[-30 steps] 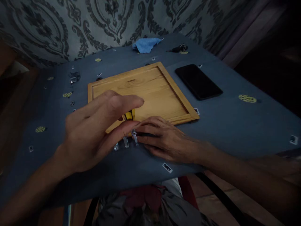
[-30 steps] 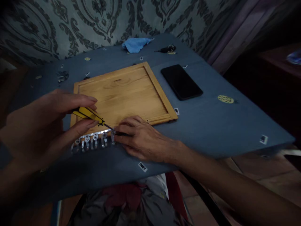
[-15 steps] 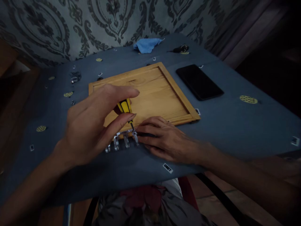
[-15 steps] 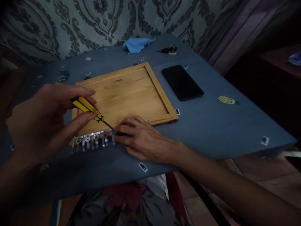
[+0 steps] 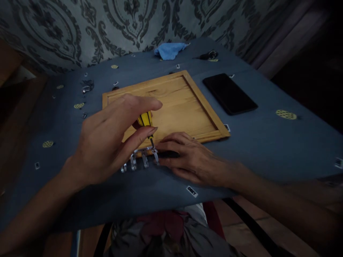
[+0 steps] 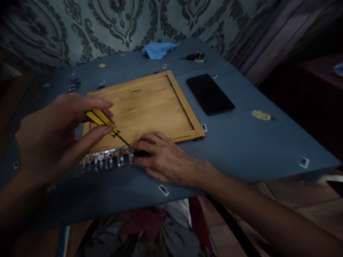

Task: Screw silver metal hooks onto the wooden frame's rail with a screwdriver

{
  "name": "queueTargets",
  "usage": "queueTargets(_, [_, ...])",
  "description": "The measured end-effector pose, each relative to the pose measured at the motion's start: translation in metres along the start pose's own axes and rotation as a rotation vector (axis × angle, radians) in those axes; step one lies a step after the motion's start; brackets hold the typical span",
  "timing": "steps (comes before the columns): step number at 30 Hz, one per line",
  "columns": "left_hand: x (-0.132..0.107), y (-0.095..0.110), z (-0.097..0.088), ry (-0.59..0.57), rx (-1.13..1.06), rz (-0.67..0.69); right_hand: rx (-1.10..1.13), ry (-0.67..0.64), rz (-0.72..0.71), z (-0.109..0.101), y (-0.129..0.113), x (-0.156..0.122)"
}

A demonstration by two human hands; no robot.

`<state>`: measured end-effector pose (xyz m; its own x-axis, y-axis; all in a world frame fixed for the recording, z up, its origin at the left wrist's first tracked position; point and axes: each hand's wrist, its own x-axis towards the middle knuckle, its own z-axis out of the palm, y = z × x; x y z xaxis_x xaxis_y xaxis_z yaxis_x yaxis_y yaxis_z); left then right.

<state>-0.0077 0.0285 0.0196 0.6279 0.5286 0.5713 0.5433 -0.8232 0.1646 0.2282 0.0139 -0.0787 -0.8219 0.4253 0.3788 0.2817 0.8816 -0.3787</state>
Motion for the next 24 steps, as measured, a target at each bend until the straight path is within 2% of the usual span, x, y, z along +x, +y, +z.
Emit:
queueTargets(13, [-0.0015,0.0031,0.0010,-0.014,0.011,-0.076,0.007,0.026,-0.021,0.0014,0.0012,-0.0004])
queueTargets(19, [-0.0019,0.0024,0.0060,0.045,0.023,-0.016,-0.003,0.027,-0.021,0.0016,0.0014,0.0001])
queueTargets(24, [-0.0008,0.0021,0.0059,0.069,0.029,-0.052,-0.009,0.030,-0.022,0.0012,0.0005,0.0005])
